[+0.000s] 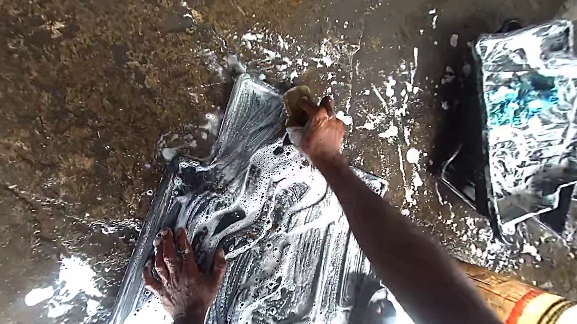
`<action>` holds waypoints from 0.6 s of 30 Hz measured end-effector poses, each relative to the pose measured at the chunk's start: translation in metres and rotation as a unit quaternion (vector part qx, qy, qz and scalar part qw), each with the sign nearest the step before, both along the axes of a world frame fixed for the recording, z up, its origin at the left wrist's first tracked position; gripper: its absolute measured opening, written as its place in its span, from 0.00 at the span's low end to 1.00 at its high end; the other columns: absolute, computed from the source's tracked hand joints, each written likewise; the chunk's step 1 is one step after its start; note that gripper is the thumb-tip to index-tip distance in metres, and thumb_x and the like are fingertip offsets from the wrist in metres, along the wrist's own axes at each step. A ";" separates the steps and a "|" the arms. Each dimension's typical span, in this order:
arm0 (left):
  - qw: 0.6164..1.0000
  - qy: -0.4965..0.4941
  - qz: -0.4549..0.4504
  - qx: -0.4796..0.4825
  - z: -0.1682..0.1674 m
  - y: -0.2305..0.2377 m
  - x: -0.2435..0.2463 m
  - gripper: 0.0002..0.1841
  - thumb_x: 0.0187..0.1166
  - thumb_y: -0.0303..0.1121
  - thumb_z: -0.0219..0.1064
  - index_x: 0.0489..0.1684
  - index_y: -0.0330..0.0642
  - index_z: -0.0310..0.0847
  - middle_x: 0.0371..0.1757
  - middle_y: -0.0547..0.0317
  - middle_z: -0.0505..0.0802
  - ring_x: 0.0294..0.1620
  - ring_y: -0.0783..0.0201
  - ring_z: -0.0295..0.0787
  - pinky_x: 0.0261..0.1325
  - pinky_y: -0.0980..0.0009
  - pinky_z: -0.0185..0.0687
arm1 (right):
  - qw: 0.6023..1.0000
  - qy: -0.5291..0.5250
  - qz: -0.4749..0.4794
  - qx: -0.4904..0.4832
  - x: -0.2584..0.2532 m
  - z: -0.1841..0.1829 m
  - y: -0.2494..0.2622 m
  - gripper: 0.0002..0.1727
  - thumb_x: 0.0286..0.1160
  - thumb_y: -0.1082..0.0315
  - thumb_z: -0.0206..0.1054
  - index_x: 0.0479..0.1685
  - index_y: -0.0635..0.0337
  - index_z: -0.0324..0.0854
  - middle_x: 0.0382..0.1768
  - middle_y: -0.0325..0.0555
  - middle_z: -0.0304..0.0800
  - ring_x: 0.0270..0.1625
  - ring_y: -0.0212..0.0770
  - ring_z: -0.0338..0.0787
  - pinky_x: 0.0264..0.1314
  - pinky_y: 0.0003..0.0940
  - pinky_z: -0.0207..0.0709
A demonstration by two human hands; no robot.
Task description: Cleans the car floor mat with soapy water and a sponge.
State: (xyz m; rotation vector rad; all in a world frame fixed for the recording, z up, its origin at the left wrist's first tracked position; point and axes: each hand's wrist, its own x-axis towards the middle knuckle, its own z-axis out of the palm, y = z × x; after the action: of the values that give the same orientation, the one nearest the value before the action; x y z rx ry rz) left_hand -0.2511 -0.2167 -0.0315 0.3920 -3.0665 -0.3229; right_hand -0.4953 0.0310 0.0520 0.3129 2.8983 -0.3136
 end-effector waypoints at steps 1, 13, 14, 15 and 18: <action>1.000 0.000 0.002 0.001 -0.002 0.001 -0.001 0.54 0.66 0.79 0.45 0.86 0.46 0.71 0.87 0.41 0.73 0.89 0.42 0.63 0.86 0.35 0.45 | 0.999 0.039 -0.017 0.006 0.009 -0.009 -0.017 0.35 0.62 0.46 0.73 0.76 0.40 0.80 0.74 0.61 0.80 0.47 0.63 0.93 0.38 0.66 0.84; 1.000 0.002 -0.002 0.008 0.001 0.004 0.000 0.54 0.67 0.79 0.43 0.86 0.46 0.70 0.87 0.42 0.73 0.89 0.41 0.63 0.86 0.34 0.44 | 0.988 0.151 -0.001 -0.037 0.106 -0.034 -0.038 0.32 0.72 0.50 0.71 0.78 0.45 0.79 0.62 0.59 0.85 0.41 0.54 0.93 0.29 0.55 0.87; 1.000 0.004 0.000 0.007 0.000 0.004 -0.003 0.54 0.67 0.80 0.43 0.86 0.46 0.70 0.87 0.43 0.73 0.89 0.42 0.63 0.85 0.34 0.44 | 0.985 0.160 0.041 -0.054 0.130 -0.039 -0.046 0.30 0.71 0.51 0.72 0.76 0.48 0.82 0.60 0.58 0.88 0.41 0.52 0.94 0.29 0.52 0.87; 1.000 0.000 -0.001 0.006 0.001 0.004 -0.001 0.54 0.67 0.79 0.44 0.86 0.46 0.70 0.87 0.42 0.73 0.89 0.41 0.63 0.85 0.34 0.45 | 0.984 0.144 0.078 -0.064 0.138 -0.041 -0.039 0.29 0.70 0.52 0.73 0.74 0.48 0.84 0.59 0.58 0.89 0.41 0.52 0.95 0.30 0.52 0.88; 1.000 0.009 -0.004 0.002 -0.003 0.004 -0.002 0.54 0.67 0.79 0.44 0.86 0.44 0.70 0.86 0.42 0.74 0.89 0.42 0.64 0.85 0.35 0.45 | 0.998 0.042 0.039 0.002 0.048 -0.027 0.024 0.32 0.72 0.44 0.70 0.80 0.36 0.78 0.67 0.62 0.84 0.46 0.62 0.94 0.37 0.65 0.86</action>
State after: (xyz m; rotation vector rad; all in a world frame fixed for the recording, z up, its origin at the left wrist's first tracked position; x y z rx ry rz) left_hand -0.2535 -0.2132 -0.0345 0.3761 -3.0513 -0.3317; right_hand -0.4473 0.0549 0.0246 0.1898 2.9837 -0.3154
